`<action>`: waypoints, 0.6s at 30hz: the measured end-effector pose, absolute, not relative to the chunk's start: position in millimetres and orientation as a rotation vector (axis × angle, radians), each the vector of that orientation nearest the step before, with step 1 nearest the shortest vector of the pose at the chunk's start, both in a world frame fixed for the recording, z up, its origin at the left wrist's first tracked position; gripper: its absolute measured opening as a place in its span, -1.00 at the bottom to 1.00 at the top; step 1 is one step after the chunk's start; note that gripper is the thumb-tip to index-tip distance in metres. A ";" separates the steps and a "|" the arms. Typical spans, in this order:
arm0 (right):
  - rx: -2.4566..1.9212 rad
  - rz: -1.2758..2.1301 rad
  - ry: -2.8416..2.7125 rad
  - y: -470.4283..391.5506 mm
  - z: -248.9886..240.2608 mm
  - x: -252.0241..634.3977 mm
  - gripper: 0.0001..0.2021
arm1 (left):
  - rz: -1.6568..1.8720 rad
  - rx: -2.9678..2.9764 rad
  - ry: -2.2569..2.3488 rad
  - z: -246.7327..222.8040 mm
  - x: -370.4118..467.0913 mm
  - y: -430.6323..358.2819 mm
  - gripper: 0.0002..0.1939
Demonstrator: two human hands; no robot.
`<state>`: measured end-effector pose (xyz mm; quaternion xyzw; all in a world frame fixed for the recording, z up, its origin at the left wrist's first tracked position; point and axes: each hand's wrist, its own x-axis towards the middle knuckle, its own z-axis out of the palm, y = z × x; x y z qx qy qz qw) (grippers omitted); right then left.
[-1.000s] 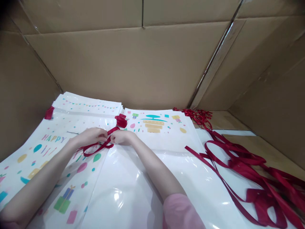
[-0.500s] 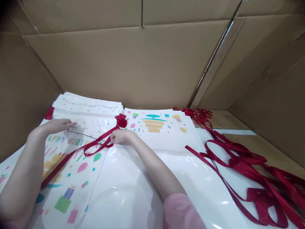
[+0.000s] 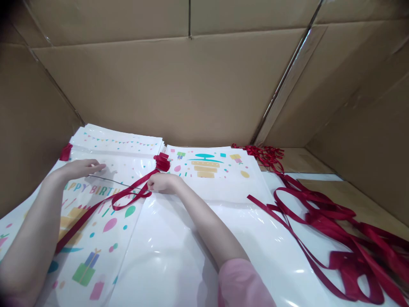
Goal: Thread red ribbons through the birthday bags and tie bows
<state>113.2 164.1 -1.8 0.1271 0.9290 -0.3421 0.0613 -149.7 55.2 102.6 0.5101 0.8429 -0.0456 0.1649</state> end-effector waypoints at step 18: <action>0.423 -1.046 2.813 163.6 0.7 114.8 -0.91 | -0.129 1.690 2.162 113.5 -107.7 48.4 -0.38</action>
